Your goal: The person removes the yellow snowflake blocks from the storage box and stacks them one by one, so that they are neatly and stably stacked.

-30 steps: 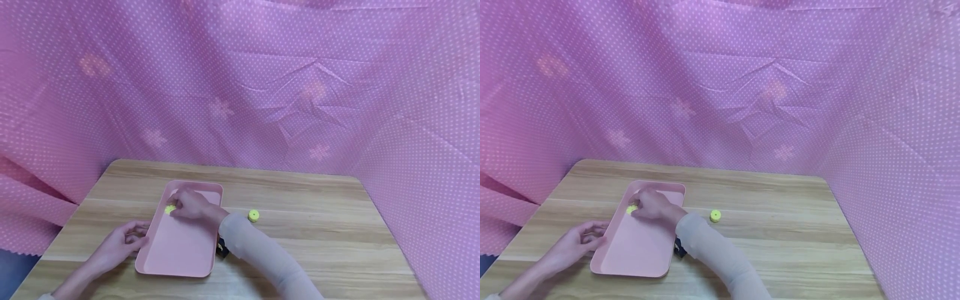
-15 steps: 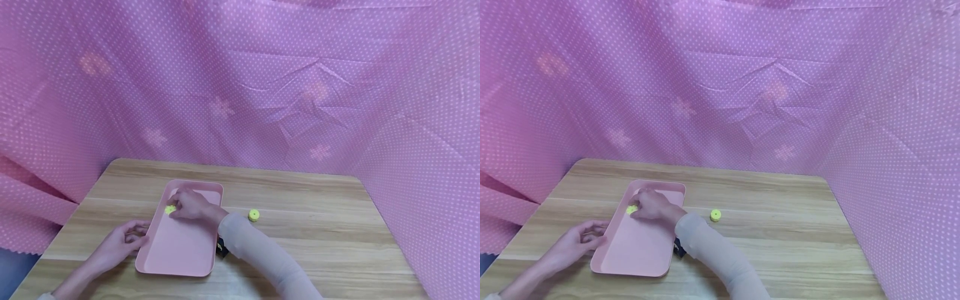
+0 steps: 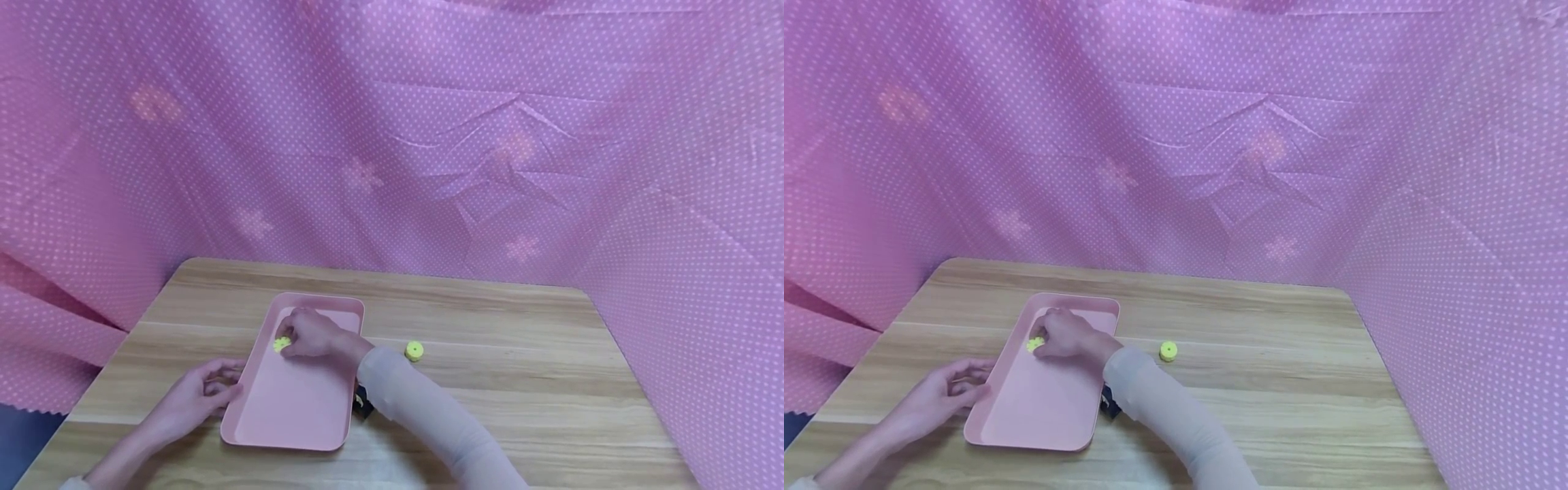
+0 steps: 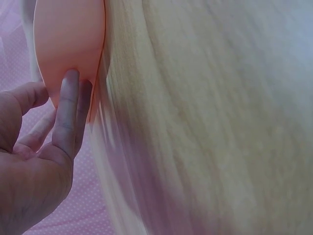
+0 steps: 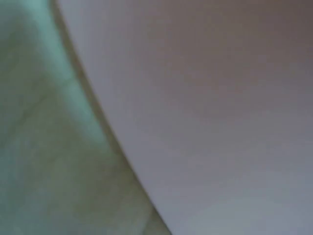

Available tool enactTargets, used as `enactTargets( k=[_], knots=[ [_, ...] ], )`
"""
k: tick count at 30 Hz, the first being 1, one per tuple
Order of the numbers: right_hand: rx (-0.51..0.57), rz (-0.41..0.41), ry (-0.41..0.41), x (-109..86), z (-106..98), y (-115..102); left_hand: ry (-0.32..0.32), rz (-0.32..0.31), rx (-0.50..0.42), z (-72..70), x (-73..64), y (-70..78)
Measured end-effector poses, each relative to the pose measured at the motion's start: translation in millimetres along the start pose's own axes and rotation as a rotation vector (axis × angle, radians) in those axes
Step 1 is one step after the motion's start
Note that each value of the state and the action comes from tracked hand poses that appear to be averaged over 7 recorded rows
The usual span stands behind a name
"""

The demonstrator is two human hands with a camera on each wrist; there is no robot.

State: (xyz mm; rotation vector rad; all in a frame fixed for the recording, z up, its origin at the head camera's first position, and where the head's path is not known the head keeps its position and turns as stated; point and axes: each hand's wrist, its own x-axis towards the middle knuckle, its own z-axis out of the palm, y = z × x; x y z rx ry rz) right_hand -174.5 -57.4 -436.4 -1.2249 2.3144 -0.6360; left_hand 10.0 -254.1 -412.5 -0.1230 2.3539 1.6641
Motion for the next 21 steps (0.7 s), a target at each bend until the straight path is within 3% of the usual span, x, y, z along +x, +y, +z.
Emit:
enactTargets(
  k=[12, 21],
  knots=[
    [0.112, 0.017, 0.019, -4.6, -1, 4, -0.009, 0.009, 0.000, -0.6, -0.5, -0.9],
    [0.116, 0.022, 0.032, -11.5, -5, 5, 0.004, 0.025, 0.001, -0.3, -0.1, -0.9]
  ],
)
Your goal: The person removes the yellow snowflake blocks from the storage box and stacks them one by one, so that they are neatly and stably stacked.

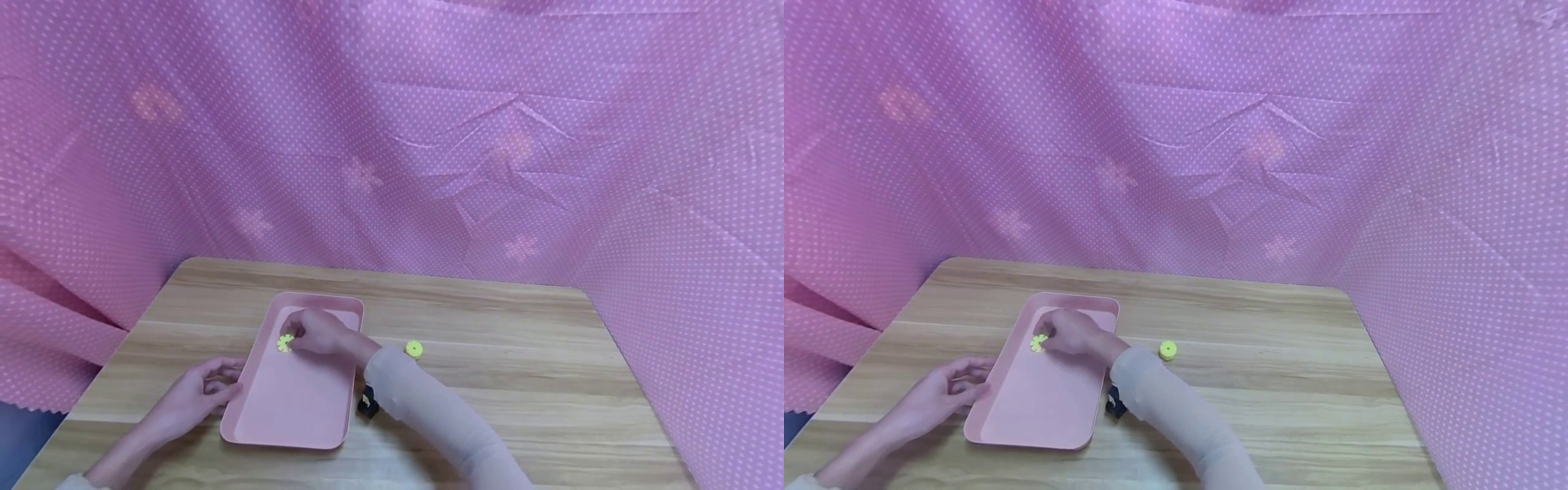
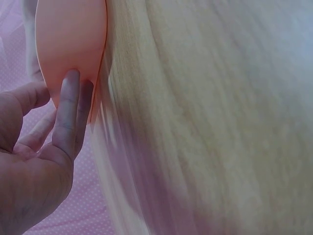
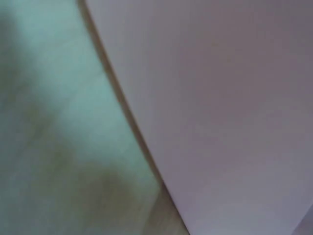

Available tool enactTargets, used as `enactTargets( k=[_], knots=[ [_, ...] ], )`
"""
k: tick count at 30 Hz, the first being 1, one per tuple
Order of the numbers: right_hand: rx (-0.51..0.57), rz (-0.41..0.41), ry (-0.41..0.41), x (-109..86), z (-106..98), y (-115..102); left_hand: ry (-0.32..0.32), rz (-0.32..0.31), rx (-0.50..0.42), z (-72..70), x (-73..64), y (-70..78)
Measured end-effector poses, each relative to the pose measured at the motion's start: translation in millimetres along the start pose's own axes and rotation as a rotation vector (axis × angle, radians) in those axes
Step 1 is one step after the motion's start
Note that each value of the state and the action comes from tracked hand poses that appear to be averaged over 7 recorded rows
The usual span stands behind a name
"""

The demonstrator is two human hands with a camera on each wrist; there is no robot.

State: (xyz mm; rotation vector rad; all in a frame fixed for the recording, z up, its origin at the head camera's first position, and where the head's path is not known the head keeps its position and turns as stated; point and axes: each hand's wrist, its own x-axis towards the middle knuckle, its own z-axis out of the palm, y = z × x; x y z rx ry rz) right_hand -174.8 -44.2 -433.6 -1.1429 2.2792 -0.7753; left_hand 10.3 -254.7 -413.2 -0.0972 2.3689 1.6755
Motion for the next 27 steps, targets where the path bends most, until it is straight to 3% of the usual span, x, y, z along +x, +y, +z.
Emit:
enactTargets(
  k=[14, 27],
  knots=[
    [0.064, -0.046, 0.023, -13.0, -6, 3, 0.014, 0.008, 0.040, 0.2, -0.2, -1.1],
    [0.134, -0.033, 0.086, -40.6, -19, 6, 0.005, -0.009, 0.035, -0.8, -2.7, -1.4]
  ],
)
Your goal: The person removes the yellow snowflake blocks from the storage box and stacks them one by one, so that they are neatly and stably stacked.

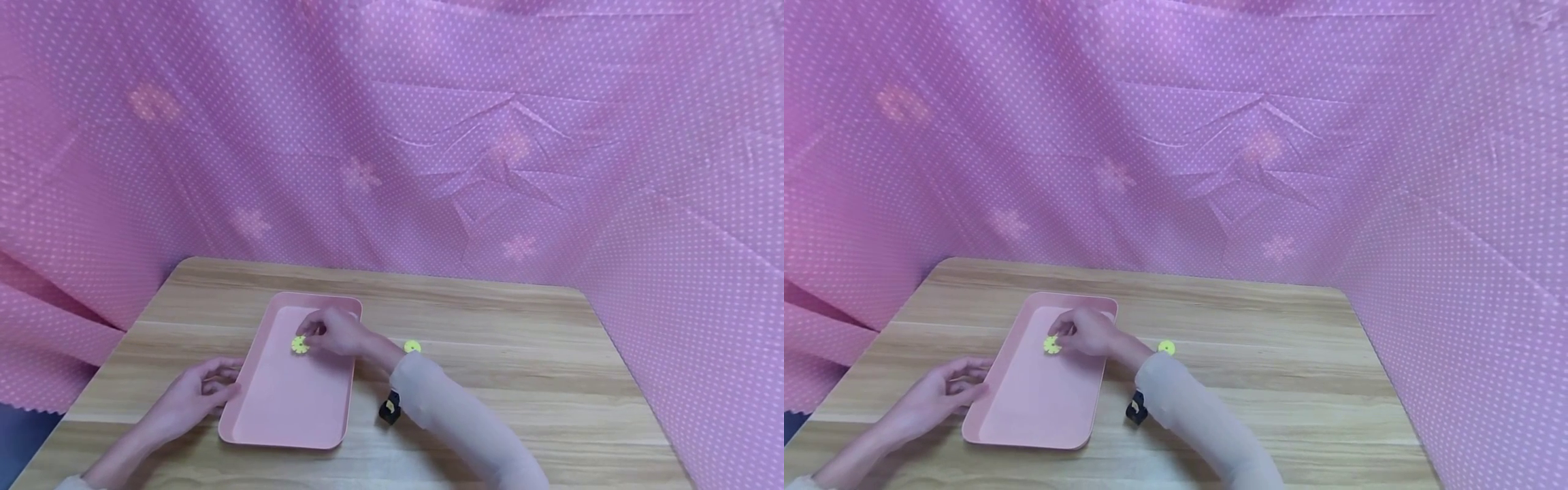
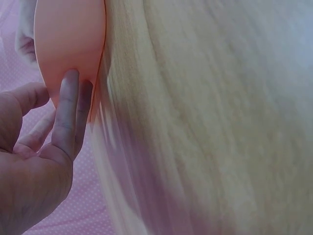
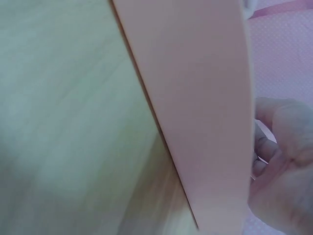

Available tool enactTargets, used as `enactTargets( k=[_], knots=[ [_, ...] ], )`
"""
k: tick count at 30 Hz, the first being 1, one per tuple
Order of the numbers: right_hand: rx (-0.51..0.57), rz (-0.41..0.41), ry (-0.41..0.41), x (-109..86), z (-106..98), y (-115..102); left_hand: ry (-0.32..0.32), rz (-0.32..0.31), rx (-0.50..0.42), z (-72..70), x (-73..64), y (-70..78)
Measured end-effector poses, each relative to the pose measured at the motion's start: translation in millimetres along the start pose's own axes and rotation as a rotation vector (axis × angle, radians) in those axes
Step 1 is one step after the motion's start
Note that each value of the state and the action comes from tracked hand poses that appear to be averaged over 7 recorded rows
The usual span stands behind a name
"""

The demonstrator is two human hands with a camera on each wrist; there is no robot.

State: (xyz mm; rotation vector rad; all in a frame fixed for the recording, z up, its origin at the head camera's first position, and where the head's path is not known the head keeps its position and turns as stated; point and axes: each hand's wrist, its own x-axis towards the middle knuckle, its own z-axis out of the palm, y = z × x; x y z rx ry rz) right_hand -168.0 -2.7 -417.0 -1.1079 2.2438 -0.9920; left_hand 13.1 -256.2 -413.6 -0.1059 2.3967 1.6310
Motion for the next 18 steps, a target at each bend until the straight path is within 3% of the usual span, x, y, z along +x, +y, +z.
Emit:
enactTargets(
  k=[18],
  knots=[
    [0.107, -0.037, 0.070, -37.0, -30, 3, -0.004, -0.002, -0.005, 1.2, 0.8, 3.2]
  ],
)
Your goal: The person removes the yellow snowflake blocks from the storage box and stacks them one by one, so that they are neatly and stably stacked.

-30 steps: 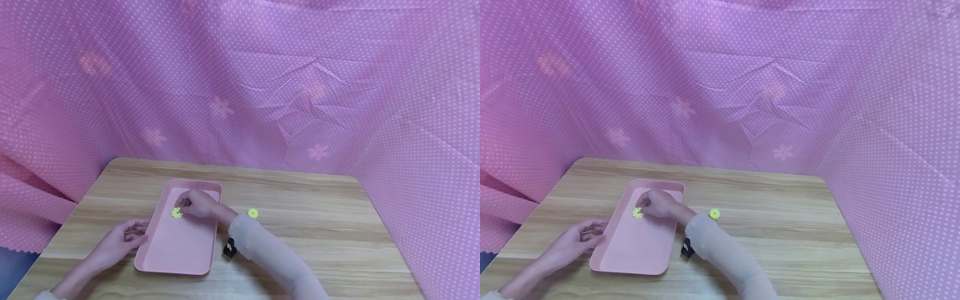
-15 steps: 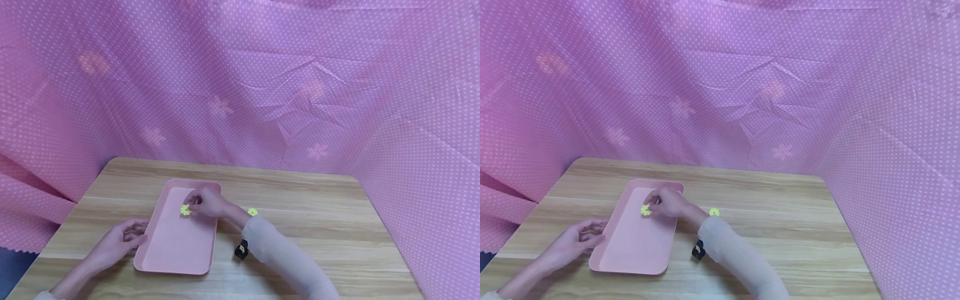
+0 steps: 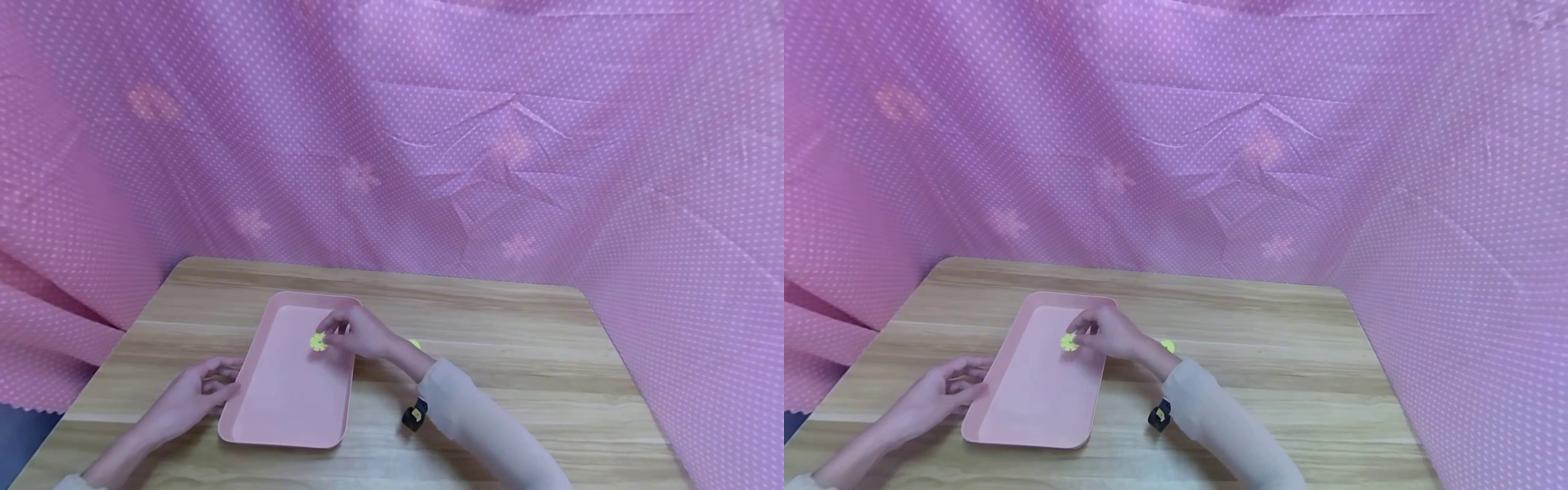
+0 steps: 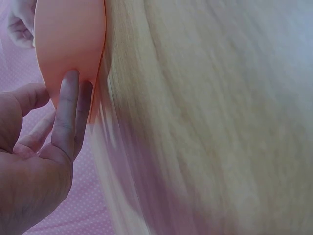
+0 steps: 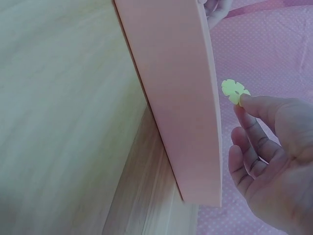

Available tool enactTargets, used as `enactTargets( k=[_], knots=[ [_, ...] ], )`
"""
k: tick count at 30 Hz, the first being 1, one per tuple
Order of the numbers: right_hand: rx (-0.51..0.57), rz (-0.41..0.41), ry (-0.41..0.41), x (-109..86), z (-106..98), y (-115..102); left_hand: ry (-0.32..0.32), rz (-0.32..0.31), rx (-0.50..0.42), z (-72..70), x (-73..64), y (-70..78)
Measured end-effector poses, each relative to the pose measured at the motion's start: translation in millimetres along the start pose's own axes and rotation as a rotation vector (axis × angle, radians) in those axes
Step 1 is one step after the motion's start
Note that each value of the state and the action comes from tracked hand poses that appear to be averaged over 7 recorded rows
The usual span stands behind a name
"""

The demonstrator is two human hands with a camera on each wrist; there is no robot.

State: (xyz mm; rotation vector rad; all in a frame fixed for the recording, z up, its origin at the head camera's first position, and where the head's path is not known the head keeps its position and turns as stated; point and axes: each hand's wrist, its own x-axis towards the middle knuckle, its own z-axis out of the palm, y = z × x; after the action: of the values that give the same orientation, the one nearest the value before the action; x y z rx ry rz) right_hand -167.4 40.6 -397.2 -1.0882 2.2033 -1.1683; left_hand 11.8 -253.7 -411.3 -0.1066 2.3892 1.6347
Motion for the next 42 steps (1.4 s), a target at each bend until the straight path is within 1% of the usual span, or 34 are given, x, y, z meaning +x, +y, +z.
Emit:
enactTargets(
  k=[5, 12, 18, 20, 25, 32, 37, 42],
  knots=[
    [0.005, 0.006, 0.026, -9.6, -4, 1, -0.002, 0.002, -0.001, -0.1, 0.8, -0.4],
    [0.034, 0.036, 0.078, -24.2, -13, 4, 0.011, 0.004, 0.012, 0.0, 1.5, -0.8],
    [0.048, 0.011, 0.138, -39.9, -22, 8, 0.010, 0.002, 0.013, -0.4, 0.9, -2.2],
    [0.063, 0.013, 0.158, -45.2, -25, 9, 0.008, 0.003, 0.014, -0.6, 0.7, -2.7],
    [0.096, 0.073, 0.195, -59.4, -31, 10, 0.007, 0.013, 0.018, -0.5, -0.1, -3.0],
    [0.132, 0.165, 0.227, -78.9, -43, 16, 0.015, 0.007, 0.029, -0.7, -2.8, -2.2],
    [0.141, 0.200, 0.282, -91.4, -48, 24, 0.007, 0.010, 0.021, -0.9, -5.2, -2.1],
    [0.180, 0.226, 0.336, -105.7, -51, 30, 0.001, 0.005, 0.019, -1.2, -7.1, -1.2]
  ],
)
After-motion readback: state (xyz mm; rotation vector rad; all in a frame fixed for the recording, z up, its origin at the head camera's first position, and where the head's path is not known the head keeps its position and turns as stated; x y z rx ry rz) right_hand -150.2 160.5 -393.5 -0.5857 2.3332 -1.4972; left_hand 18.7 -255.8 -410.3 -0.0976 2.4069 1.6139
